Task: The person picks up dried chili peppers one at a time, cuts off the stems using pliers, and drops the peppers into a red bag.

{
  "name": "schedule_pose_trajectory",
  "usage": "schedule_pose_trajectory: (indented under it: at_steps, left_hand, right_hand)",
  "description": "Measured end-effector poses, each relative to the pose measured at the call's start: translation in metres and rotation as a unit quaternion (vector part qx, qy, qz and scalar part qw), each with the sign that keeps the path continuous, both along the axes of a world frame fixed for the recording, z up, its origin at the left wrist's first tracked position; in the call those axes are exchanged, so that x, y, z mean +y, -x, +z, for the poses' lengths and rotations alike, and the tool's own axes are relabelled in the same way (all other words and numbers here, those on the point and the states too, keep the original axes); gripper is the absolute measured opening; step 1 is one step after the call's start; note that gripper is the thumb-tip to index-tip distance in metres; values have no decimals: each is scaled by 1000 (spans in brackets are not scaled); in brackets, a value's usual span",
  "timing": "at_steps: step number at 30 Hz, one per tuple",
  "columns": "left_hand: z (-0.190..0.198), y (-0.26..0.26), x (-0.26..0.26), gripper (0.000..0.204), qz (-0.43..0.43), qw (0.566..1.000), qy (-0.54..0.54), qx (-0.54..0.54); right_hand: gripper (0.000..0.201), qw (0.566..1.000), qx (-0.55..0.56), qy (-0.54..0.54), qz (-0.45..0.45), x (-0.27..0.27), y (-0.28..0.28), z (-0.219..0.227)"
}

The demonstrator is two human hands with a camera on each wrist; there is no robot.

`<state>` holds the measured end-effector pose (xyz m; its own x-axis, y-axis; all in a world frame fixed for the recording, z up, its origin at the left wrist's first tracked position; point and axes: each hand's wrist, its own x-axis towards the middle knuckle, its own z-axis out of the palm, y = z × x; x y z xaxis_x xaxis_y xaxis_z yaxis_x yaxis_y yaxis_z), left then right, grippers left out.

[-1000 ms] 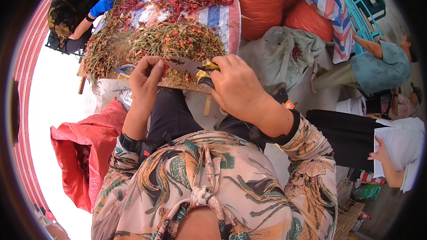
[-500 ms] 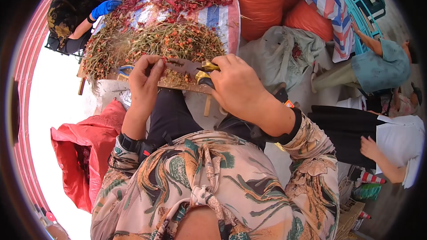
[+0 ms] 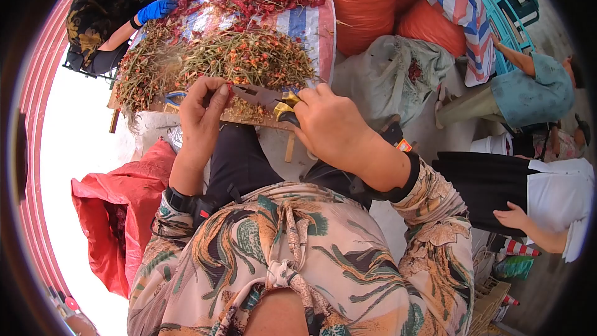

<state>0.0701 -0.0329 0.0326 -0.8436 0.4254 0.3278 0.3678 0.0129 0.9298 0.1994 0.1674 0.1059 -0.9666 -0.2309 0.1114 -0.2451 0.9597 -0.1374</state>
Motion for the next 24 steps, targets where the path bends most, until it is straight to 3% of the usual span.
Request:
schedule_pose_trajectory:
  at_steps: [6, 8, 12, 15, 19, 24]
  left_hand:
    - [-7, 0, 1, 8, 15, 993, -85, -82]
    - [-6, -1, 0, 9, 20, 995, -70, -70]
    - [-3, 0, -1, 7, 40, 999, 1, 29]
    - [5, -3, -2, 6, 56, 991, 42, 111]
    - [14, -6, -3, 7, 61, 978, 79, 184]
    - [20, -4, -6, 10, 45, 954, 117, 271]
  right_hand:
    - [20, 992, -7, 120, -24, 9, 1, -10]
    - [21, 974, -81, 211, -19, 6, 2, 2]
    - [22, 929, -206, 306, -34, 4, 2, 7]
    - [26, 935, -165, 315, -3, 7, 3, -5]
    - [28, 908, -213, 360, -19, 9, 4, -8]
    - [25, 830, -333, 441, -76, 13, 6, -3]
